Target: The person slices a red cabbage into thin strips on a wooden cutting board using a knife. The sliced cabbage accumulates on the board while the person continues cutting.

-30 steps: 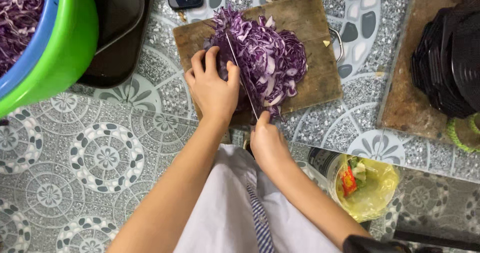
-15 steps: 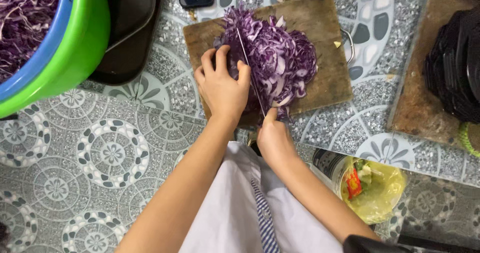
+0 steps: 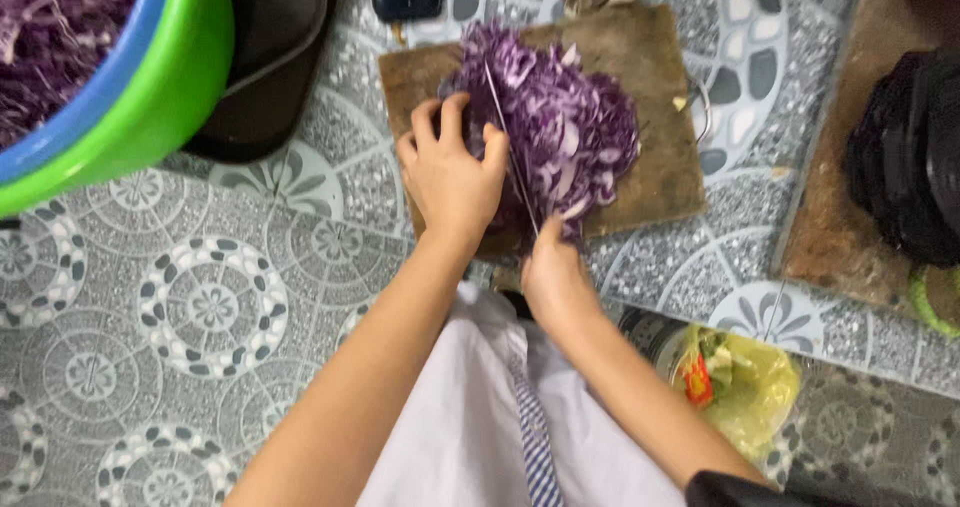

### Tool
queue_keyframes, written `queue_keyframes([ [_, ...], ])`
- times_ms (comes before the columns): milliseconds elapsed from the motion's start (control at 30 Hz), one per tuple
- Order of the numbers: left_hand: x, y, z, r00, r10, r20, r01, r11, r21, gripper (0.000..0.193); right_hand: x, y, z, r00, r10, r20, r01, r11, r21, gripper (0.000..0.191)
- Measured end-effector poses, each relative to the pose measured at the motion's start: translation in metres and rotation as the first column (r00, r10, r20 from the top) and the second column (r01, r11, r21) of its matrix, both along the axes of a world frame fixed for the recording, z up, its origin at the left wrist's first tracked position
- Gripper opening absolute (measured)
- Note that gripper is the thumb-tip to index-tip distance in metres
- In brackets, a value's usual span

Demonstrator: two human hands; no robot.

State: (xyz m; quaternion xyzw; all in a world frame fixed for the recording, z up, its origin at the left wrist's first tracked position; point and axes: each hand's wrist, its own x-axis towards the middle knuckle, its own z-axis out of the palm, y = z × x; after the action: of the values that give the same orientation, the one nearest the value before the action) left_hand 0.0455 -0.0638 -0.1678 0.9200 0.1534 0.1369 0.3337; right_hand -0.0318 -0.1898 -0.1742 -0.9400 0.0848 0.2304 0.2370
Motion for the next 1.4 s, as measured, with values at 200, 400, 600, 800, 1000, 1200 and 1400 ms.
queue_keyframes([
  [200,0.003,0.000,0.002,1.000,0.010,0.023,-0.011,1.000,0.010,0.044,0.037,-0.001,-0.014,0.997,0.007,0.081,-0.010,0.999,0.033,0.038],
  [400,0.000,0.002,0.002,0.999,-0.007,0.044,0.007,1.000,-0.001,0.043,0.037,-0.028,-0.005,0.984,-0.026,0.177,-0.023,0.963,0.269,0.021],
  [600,-0.001,0.002,-0.004,0.998,-0.004,0.064,0.002,1.000,0.030,0.044,0.010,-0.015,0.036,0.979,-0.068,0.191,0.026,0.977,0.212,0.019],
  [800,-0.001,0.001,-0.008,0.995,0.034,0.090,-0.036,0.999,0.028,0.043,-0.009,0.004,0.063,0.990,-0.014,0.138,-0.005,0.991,0.135,0.023],
  [1000,-0.002,0.002,-0.008,0.997,0.018,0.069,-0.019,1.000,0.025,0.041,-0.012,0.006,0.058,0.990,-0.002,0.138,-0.009,0.997,0.077,0.036],
  [1200,-0.002,0.003,-0.006,0.999,-0.006,0.034,0.005,0.999,0.043,0.040,-0.014,0.006,0.045,0.988,0.020,0.154,-0.036,0.995,0.097,0.025],
  [1400,-0.004,0.008,-0.003,0.999,-0.047,0.007,0.046,0.998,0.037,0.041,-0.015,0.009,0.039,0.997,0.024,0.075,-0.027,0.998,0.049,0.028],
])
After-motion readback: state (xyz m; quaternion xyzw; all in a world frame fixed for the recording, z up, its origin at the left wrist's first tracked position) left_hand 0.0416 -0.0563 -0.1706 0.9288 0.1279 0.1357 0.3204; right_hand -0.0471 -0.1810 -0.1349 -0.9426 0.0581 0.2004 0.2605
